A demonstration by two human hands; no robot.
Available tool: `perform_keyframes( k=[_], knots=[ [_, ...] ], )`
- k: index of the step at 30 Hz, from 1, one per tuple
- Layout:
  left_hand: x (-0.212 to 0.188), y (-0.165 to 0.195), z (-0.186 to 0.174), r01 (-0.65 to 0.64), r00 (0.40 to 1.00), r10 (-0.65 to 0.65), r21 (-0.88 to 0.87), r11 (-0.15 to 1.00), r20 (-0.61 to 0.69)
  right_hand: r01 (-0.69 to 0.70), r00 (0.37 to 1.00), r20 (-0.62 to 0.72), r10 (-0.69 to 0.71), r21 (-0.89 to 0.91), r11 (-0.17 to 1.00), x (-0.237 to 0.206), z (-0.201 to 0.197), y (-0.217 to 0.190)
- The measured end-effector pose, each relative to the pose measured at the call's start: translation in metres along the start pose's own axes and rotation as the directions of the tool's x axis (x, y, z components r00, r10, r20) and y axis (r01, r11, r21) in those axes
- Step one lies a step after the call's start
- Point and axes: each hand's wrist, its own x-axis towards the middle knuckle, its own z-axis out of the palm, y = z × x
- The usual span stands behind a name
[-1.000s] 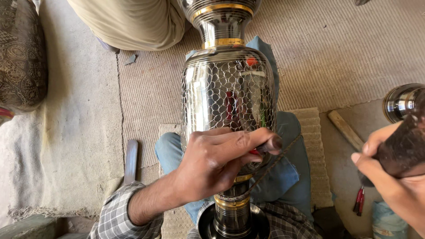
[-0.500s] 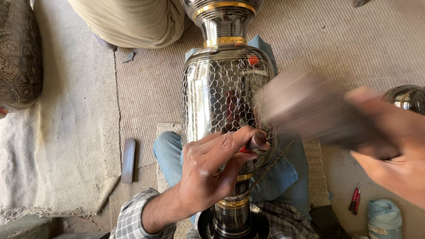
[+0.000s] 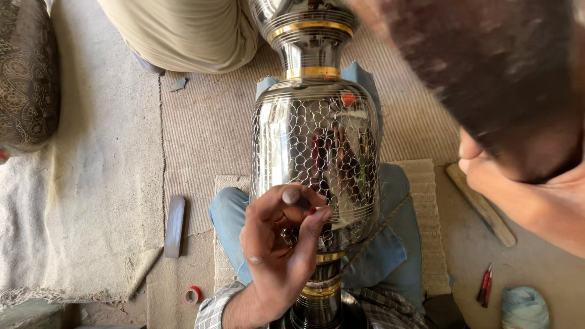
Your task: The person sits cross-legged on the floor with a large engraved brass vase held between their legs. They hold a red-handled punch against the vase surface with one hand and repeatedly strike it with a wooden mallet held in the other hand, repositioning the punch along the pattern as they work.
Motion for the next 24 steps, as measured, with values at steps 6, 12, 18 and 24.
perform_keyframes(
  k=[6,12,18,24],
  knots=[
    [0.021,0.007,-0.002,0.062,0.992,-0.079,0.153,0.986,0.103,-0.113,0.963,0.233,0.138,-0.12,0.986,0.013,-0.01,0.014],
    [0.04,0.012,-0.011,-0.004,0.928,-0.066,0.187,0.982,0.366,0.092,0.992,-0.102,-0.076,0.159,0.983,-0.022,0.02,0.045],
    [0.052,0.008,-0.021,-0.103,0.894,0.0,0.206,0.973,0.448,-0.318,0.932,-0.098,0.349,0.243,0.917,-0.083,0.066,0.092],
    [0.058,0.003,-0.029,-0.088,0.878,-0.026,0.215,0.973,0.478,-0.402,0.89,-0.078,0.45,0.336,0.852,-0.088,0.081,0.084]
  ],
)
